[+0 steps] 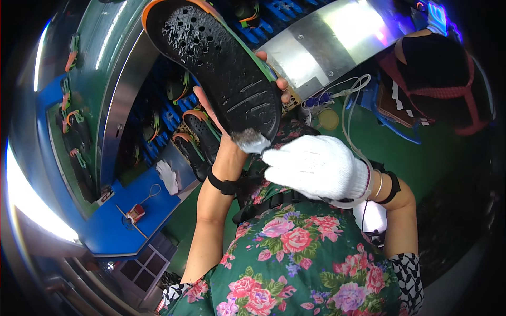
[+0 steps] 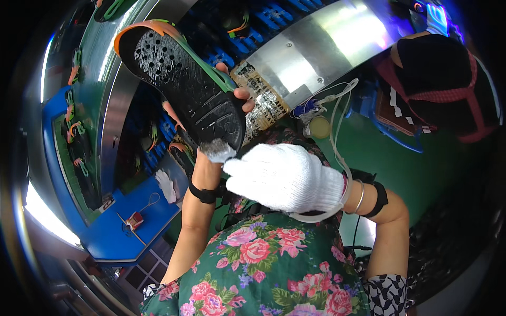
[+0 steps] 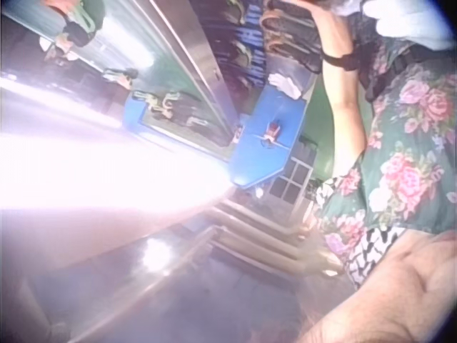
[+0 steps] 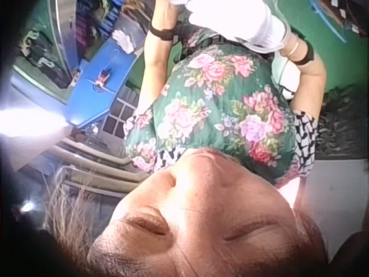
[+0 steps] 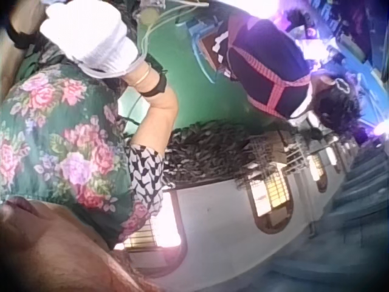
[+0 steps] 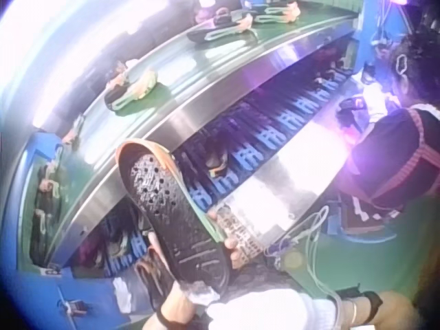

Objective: Applying adhesive or primer to the bottom of shoe soles using a brush.

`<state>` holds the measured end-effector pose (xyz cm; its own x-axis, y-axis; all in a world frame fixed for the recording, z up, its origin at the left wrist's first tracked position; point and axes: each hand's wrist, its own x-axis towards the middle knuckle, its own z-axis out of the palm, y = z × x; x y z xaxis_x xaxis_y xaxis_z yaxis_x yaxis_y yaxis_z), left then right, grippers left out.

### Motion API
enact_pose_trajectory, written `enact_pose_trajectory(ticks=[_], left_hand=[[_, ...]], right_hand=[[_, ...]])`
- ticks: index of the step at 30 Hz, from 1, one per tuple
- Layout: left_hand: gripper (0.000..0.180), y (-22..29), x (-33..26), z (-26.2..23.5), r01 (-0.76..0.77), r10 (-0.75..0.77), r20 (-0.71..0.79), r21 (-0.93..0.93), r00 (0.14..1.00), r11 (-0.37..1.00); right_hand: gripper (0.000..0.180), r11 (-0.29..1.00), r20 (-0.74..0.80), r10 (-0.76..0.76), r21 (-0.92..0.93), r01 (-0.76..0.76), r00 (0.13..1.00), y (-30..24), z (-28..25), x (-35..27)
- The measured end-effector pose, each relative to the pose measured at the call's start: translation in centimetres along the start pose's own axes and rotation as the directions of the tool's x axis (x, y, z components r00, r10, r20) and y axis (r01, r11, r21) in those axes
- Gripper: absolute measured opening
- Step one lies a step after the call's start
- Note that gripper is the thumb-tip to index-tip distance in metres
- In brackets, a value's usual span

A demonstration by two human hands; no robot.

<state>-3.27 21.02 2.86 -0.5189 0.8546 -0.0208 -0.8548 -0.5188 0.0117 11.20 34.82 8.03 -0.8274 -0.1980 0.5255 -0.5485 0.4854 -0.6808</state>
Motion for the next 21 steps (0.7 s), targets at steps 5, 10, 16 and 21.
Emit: enact_pose_trajectory(ticks=[5, 10, 16, 21], left_hand=[[0.129, 0.2, -1.0, -0.1, 0.024, -0.024, 0.001, -0.080, 1.000, 0.996], [0.129, 1.2, -1.6, -1.2, 0.134, -0.133, -0.027, 0.066, 0.991, 0.989], [0.116, 1.9, -1.9, -1.3, 0.195, -0.143, -0.197, 0.273, 0.970, 0.942], [0.097, 2.5, -2.4, -1.3, 0.244, -0.196, -0.354, 0.096, 0.914, 0.965]], right_hand=[[0.025, 0.874, -0.012, 0.320, 0.389, -0.290, 0.947, 0.5, -1.4, 1.2], [0.028, 0.982, -0.029, 0.096, 0.165, -0.090, 0.995, 0.1, 0.5, 0.2], [0.020, 0.903, 0.042, 0.276, 0.331, -0.274, 0.960, 0.8, -2.2, 1.4], [0.037, 0.998, 0.062, 0.041, 0.041, -0.044, 0.997, 0.5, -0.5, -0.2]])
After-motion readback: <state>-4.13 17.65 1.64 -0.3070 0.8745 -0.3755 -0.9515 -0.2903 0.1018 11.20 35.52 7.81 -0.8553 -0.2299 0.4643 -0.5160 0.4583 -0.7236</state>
